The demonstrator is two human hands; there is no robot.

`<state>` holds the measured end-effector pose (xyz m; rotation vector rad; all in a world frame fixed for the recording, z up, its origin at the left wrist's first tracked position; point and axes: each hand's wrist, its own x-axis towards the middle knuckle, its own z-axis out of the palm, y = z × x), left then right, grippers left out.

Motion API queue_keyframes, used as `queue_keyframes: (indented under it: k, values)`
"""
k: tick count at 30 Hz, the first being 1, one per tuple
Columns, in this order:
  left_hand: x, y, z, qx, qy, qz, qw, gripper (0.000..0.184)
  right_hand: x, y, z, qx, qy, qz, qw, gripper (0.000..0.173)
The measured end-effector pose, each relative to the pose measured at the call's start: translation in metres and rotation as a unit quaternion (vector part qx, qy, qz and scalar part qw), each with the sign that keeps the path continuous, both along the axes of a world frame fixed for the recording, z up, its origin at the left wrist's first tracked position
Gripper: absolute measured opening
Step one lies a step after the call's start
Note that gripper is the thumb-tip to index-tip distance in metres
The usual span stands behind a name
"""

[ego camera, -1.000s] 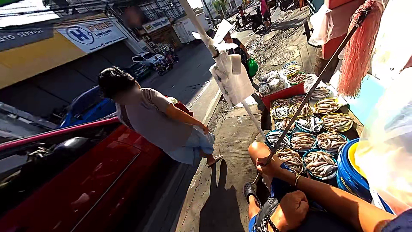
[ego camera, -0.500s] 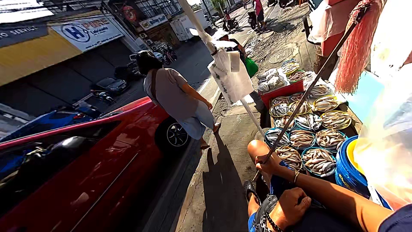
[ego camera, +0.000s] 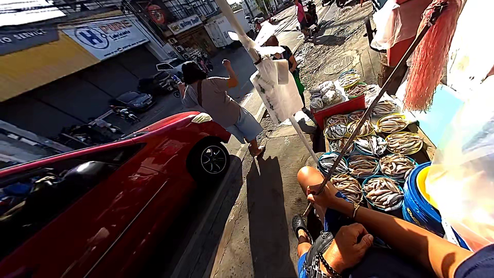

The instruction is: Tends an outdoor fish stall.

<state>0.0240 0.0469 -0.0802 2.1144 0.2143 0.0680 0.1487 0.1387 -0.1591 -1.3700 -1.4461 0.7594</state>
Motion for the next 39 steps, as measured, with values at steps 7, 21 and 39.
queue_keyframes:
  k: [7,21,39]
  values:
    - [-0.0004,-0.0003,0.0007,-0.001,0.004,0.000,1.000,0.028,-0.0006,0.0000,0.0003,-0.002,0.016,-0.004,1.000,0.023]
    - [-0.0001,-0.0004,-0.0014,0.008,-0.011,-0.002,1.000,0.027,0.0007,-0.0002,-0.0005,-0.005,0.014,0.000,1.000,0.022]
    - [-0.0002,-0.0016,0.0019,0.002,-0.003,0.003,1.000,0.027,0.0003,-0.0013,0.0023,0.003,0.017,-0.001,1.000,0.023]
